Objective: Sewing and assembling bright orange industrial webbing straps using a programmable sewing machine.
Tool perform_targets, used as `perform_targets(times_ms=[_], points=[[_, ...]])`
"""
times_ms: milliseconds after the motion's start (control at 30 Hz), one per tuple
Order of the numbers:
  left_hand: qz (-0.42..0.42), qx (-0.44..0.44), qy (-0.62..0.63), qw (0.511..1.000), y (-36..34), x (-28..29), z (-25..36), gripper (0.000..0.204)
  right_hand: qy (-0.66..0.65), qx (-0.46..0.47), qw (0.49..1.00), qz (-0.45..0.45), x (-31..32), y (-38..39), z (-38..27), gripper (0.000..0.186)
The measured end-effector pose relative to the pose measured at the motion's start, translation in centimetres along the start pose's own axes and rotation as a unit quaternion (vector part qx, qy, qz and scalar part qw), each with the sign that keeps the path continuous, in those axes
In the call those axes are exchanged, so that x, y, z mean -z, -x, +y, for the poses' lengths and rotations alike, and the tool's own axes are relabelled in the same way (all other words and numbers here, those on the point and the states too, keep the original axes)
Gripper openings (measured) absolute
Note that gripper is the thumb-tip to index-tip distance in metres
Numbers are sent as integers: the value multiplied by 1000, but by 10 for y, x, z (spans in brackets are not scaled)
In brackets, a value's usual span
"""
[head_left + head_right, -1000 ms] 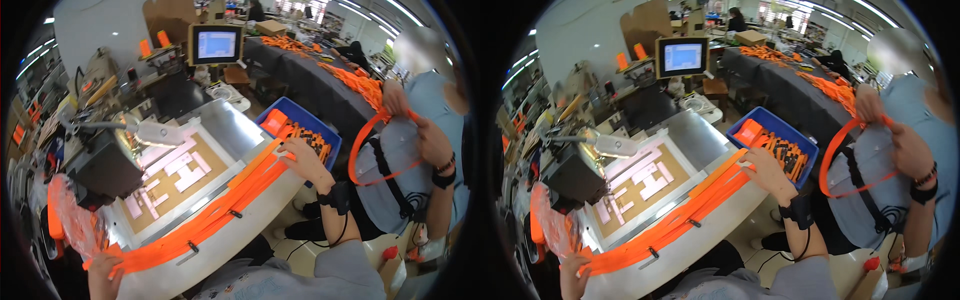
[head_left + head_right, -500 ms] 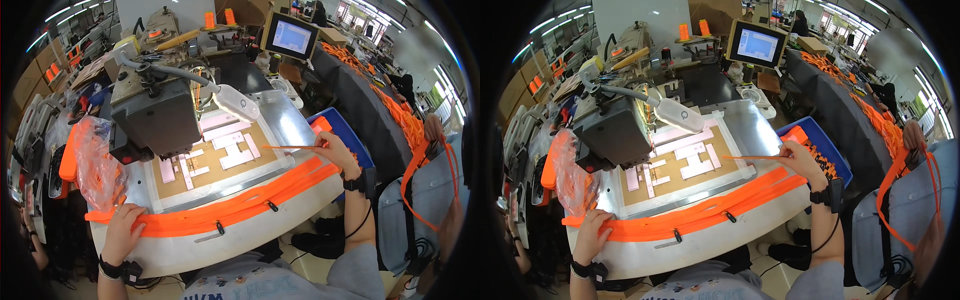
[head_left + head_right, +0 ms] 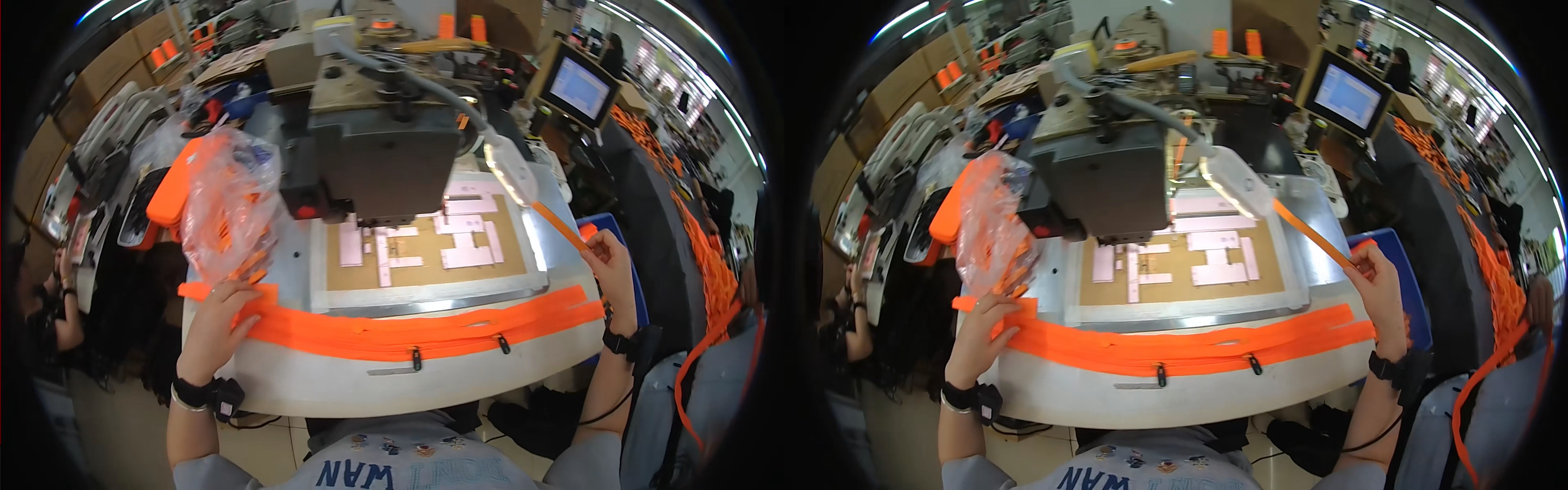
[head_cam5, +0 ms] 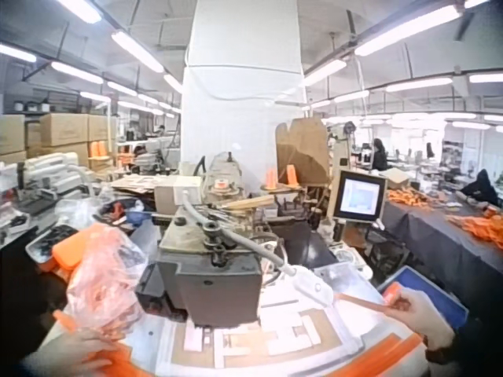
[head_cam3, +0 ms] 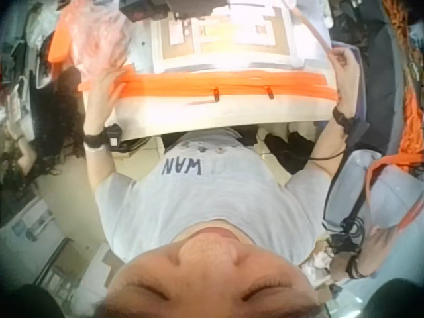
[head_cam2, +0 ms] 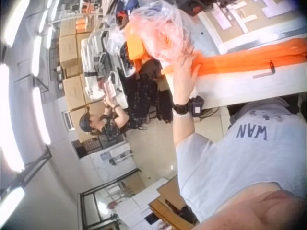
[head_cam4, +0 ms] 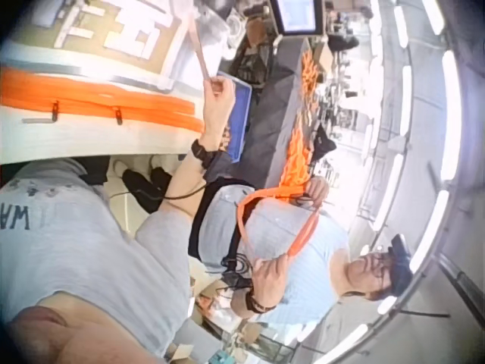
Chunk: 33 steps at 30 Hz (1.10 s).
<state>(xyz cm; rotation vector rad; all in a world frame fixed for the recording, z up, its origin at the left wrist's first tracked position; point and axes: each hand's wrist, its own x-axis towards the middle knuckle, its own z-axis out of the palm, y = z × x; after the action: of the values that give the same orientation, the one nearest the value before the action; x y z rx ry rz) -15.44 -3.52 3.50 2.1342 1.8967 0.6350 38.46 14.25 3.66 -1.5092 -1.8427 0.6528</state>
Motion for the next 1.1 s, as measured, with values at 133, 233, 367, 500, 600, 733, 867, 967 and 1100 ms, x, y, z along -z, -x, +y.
perform_targets(times_ms=[133,233,367,500,600,733,867,967,1100], points=[[-2,-16,-28,999,6,-7,-7,31,171,93,981,3,-25,-9,15,18],[-5,-20,-8,1000,5,-8,-10,29,257,158,952,50,-41,0,-5,22],[5,-21,-2,1000,6,-7,-13,17,119,187,967,-125,-74,31,-61,27],[16,-18,9,1000,10,-4,-15,15,94,263,928,-247,-104,49,-104,25],[49,-49,46,997,6,-2,-8,14,146,257,920,-259,-111,53,-96,25],[95,-38,88,991,-2,-3,6,15,106,226,937,-243,-105,50,-91,22],[65,-69,94,991,-9,-11,10,18,-70,139,959,-238,-90,50,-105,14],[-32,-82,12,996,-18,-17,16,28,-272,90,940,-186,-76,50,-100,13],[-74,-101,4,992,-38,-17,42,44,-312,86,933,-157,-58,41,-113,18]])
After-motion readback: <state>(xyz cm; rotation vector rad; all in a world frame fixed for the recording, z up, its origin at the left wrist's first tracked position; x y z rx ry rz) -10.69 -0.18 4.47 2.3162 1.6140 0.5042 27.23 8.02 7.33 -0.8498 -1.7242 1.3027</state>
